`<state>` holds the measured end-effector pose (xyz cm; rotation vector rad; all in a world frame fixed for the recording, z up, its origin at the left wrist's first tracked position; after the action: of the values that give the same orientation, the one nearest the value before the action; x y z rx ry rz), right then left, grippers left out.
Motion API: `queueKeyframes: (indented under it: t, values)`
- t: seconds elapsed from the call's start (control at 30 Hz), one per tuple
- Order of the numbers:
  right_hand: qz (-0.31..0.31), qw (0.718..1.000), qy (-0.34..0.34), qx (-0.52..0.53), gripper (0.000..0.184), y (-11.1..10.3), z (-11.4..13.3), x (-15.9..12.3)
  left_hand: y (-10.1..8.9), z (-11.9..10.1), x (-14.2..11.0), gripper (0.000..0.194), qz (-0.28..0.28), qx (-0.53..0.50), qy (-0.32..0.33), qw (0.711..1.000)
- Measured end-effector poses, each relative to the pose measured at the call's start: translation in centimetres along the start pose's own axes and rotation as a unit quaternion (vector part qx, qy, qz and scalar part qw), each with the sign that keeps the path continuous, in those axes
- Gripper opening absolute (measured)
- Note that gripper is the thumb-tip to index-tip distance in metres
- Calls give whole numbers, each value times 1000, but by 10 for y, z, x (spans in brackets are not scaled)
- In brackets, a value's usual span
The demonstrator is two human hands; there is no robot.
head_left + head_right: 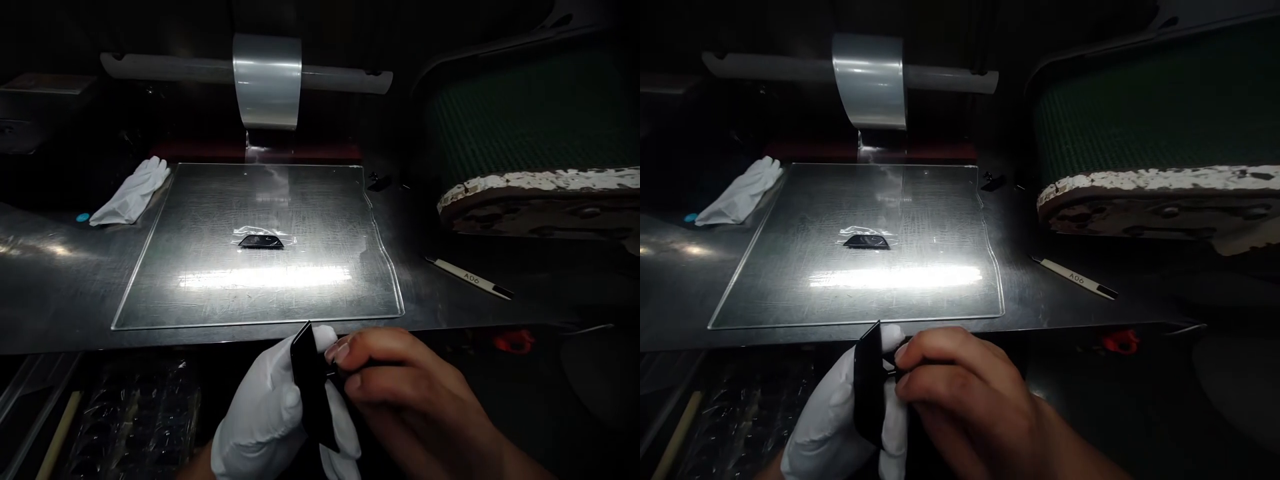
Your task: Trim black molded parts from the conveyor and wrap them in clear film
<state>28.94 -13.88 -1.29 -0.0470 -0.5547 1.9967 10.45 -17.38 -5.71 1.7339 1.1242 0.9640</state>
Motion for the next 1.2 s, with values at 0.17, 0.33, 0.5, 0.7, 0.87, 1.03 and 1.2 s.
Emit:
queueKeyframes:
  t: [0.17,0.33,0.5,0.7,0.87,1.03,1.2]
  values:
    - [-3,987,127,100,27,-4,3,7,3,-2,0,51,-11,30,-17,999]
    - [38,982,151,106,13,-3,-1,15,-8,-3,-2,58,-79,110,-26,990]
    - [-15,998,-43,-31,30,-2,-8,14,-18,2,-9,60,-81,42,-17,996]
    - [26,997,-61,-26,27,2,-13,9,-15,4,-10,46,-38,40,30,998]
    - [64,972,161,162,30,5,-15,8,-16,7,-14,44,-32,30,25,999]
    - [161,927,284,183,24,4,-20,13,-11,-7,-10,46,-75,136,-83,984]
    - [23,993,100,-64,8,10,-17,12,-5,-22,1,35,-175,423,-100,884]
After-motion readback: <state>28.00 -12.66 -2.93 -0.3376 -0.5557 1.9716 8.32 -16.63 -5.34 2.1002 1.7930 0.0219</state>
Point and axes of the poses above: each hand's wrist, its own x-axis towards the middle knuckle, its own y-axis out of the palm, z = x × y, the point moved 1 cm from there along x, towards the middle knuckle, and after that the axes turned 14 degrees about y, right-handed, at the moved point
